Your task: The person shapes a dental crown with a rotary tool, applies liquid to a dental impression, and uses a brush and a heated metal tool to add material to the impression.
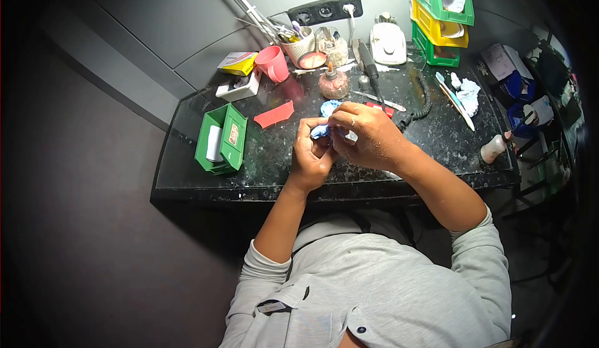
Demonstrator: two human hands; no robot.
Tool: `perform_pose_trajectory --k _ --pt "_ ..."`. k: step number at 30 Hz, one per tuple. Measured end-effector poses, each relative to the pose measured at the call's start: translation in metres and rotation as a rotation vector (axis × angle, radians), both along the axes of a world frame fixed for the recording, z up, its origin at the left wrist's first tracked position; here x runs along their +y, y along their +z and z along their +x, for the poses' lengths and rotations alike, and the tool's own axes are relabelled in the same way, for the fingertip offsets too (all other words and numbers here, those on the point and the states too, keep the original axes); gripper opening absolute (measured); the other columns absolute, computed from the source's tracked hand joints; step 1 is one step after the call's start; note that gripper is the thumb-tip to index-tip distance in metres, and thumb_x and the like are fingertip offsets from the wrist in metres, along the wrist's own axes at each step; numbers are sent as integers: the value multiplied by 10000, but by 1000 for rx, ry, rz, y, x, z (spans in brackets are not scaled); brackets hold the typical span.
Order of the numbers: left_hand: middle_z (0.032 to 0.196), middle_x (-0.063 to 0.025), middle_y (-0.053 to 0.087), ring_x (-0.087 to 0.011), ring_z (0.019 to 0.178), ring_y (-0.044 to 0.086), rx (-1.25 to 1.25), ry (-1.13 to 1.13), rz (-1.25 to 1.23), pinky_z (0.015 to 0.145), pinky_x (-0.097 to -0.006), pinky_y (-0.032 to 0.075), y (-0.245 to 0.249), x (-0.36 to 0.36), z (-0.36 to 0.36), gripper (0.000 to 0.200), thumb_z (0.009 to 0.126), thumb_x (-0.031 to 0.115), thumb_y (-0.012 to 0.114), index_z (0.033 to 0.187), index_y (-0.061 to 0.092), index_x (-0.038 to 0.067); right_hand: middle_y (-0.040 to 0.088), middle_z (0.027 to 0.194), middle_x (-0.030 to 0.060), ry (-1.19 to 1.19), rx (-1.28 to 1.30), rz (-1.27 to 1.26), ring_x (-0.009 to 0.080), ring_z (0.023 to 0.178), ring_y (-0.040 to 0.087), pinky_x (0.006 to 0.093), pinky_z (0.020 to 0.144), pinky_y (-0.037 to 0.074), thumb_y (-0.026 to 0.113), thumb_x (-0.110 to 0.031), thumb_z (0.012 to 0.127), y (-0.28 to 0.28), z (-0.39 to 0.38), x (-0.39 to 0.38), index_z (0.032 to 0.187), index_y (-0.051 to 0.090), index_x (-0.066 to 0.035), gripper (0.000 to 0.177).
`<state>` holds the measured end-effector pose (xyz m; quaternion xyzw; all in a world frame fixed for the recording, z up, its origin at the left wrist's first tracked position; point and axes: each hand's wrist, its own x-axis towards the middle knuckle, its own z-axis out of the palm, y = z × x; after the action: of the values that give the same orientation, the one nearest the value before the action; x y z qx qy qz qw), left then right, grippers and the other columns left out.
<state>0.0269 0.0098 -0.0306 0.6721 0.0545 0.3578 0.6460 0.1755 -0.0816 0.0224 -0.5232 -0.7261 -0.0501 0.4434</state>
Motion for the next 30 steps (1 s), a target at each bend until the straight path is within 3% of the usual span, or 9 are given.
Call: perform_pose_trajectory --k 15,17,21,24,26,27,29,30 --pt "1114 -167 607 -182 1029 632 -14 -34 -39 899 -304 533 4 0 -1 480 841 -148 578 1235 346 0 571 813 133 16 71 -25 330 752 618 410 651 511 673 -74 750 -1 1 1 819 593 -21 118" --pt "1109 -170 605 -184 1028 633 -9 -49 -79 893 -306 536 4 0 -2 487 844 -147 574 1243 336 -2 617 836 115 -5 50 -47 225 687 655 324 632 535 681 -20 768 0 2 1 892 642 3 132" --pt "1107 -170 602 -189 1048 628 -26 -40 -79 905 -313 534 6 -3 1 488 844 -155 553 1250 331 0 621 843 117 15 67 -41 214 691 655 319 635 538 684 -25 764 -2 3 2 898 642 5 144" --pt "1065 -163 612 -169 935 650 -54 -17 -103 802 -290 561 6 -2 2 498 850 -134 543 1274 318 -4 619 840 116 66 124 -29 198 695 653 312 635 539 695 -37 758 0 6 2 927 641 15 185" --pt "1048 -168 627 -146 802 646 -24 -55 -105 630 -257 551 6 3 -1 500 856 -87 560 1299 344 -4 635 876 121 27 132 -133 196 703 651 321 651 540 731 -109 774 9 9 -4 978 642 19 257" --pt "1048 -168 627 -146 802 646 -26 -53 -104 630 -257 551 6 4 -2 500 856 -87 560 1299 344 -4 635 876 121 29 130 -132 196 703 651 321 651 540 731 -109 774 11 12 -4 978 642 19 257" --pt "984 -159 641 -111 683 595 41 23 -98 511 -226 470 8 5 -3 526 843 -60 586 1310 349 -6 647 888 162 11 208 -106 253 725 646 355 676 531 756 -262 780 16 21 -4 996 631 22 378" --pt "975 -172 656 -73 627 538 4 30 -119 506 -194 411 11 2 -2 544 826 -36 605 1313 365 -6 666 953 169 -26 237 -191 233 742 650 348 667 533 756 -328 810 23 26 -7 1039 633 27 440"
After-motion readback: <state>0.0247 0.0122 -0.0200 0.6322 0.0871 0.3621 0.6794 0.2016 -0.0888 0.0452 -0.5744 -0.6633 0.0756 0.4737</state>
